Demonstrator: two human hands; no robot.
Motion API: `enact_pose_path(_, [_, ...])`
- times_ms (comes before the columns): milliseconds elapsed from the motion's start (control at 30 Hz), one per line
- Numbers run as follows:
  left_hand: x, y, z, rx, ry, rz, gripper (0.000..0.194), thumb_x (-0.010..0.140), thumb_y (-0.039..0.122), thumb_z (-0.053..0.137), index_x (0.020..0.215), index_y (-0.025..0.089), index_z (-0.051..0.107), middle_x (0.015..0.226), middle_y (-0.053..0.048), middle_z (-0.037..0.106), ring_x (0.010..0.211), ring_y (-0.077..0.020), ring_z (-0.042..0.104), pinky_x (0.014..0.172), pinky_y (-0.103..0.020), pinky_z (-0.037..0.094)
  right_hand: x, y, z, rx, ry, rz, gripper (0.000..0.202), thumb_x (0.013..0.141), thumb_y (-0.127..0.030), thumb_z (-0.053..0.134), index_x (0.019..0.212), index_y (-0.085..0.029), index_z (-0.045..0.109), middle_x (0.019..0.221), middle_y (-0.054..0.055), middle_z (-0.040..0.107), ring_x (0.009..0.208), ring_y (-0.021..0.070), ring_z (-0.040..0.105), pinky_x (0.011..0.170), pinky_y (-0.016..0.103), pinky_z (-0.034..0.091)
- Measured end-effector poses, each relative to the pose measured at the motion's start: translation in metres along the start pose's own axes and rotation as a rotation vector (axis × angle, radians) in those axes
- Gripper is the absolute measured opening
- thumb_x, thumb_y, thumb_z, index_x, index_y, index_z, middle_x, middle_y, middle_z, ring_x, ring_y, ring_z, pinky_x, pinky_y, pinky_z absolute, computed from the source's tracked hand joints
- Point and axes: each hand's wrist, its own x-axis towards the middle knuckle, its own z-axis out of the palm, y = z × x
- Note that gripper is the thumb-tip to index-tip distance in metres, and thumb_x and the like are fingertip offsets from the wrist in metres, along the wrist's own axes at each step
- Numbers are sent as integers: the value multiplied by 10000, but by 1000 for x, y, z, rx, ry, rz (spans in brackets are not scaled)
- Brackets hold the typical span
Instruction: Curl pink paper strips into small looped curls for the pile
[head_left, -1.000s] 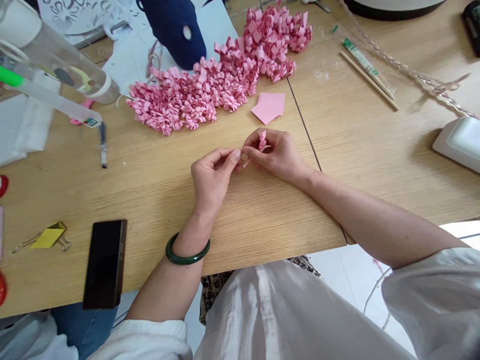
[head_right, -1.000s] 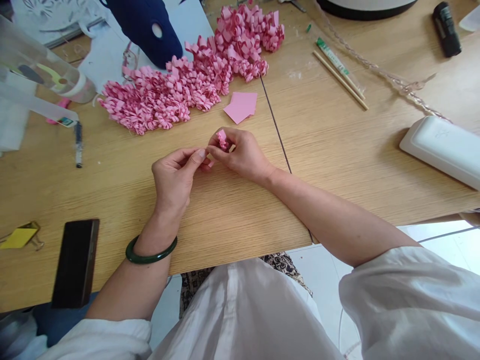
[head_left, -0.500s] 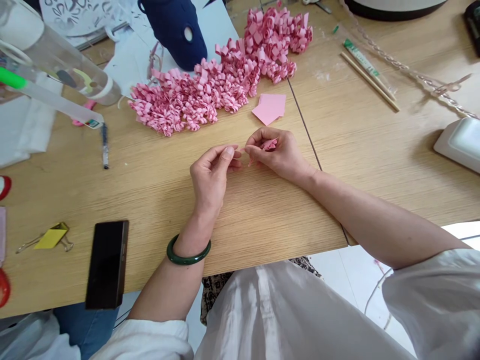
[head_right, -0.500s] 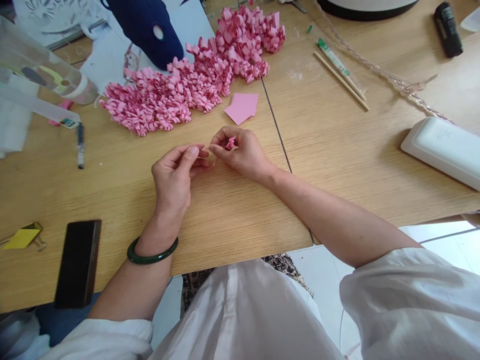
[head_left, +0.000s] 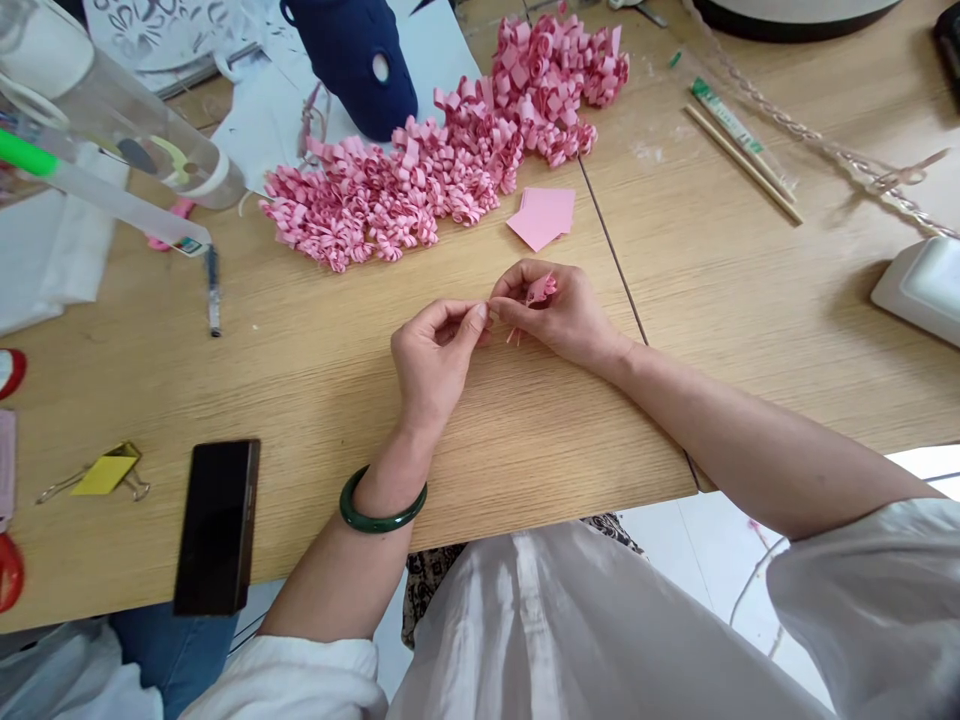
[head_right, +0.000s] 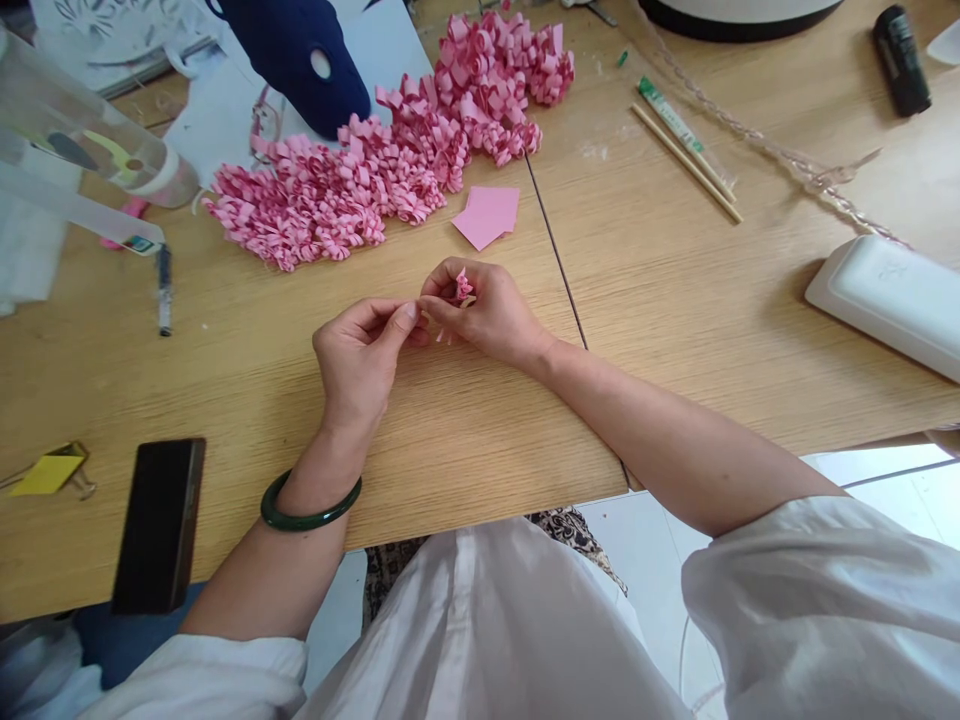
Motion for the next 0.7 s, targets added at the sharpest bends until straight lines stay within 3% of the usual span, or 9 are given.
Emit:
enact_pose_path(267, [2, -2, 0, -137, -54, -55, 336, 853, 529, 838, 887, 198, 795, 838, -37, 798, 694, -144, 721, 710, -273, 617, 0, -1, -1, 7, 0, -14, 230, 952, -266, 768, 826, -190, 591, 715, -37, 593, 582, 78, 559, 571, 214, 553])
enact_pose_path(400, [2, 0, 1, -252, -86, -146, 387, 781, 550, 893, 864, 186, 793, 810, -35, 786, 667, -138, 714, 685, -272, 626, 0, -1, -1, 26, -2, 1, 238, 950, -224, 760, 794, -195, 582, 725, -17, 627, 618, 101, 599, 585, 234, 564])
enact_pose_path(700, [2, 3, 2, -327, -111, -201, 399, 754, 547, 920, 849, 180, 796, 810, -42, 792, 647, -141, 717, 686, -295, 651, 1, -4, -3, 121, -28, 46, 228, 933, -252, 804, 813, -195, 619, 722, -4, 698, 621, 104, 634, 572, 226, 583])
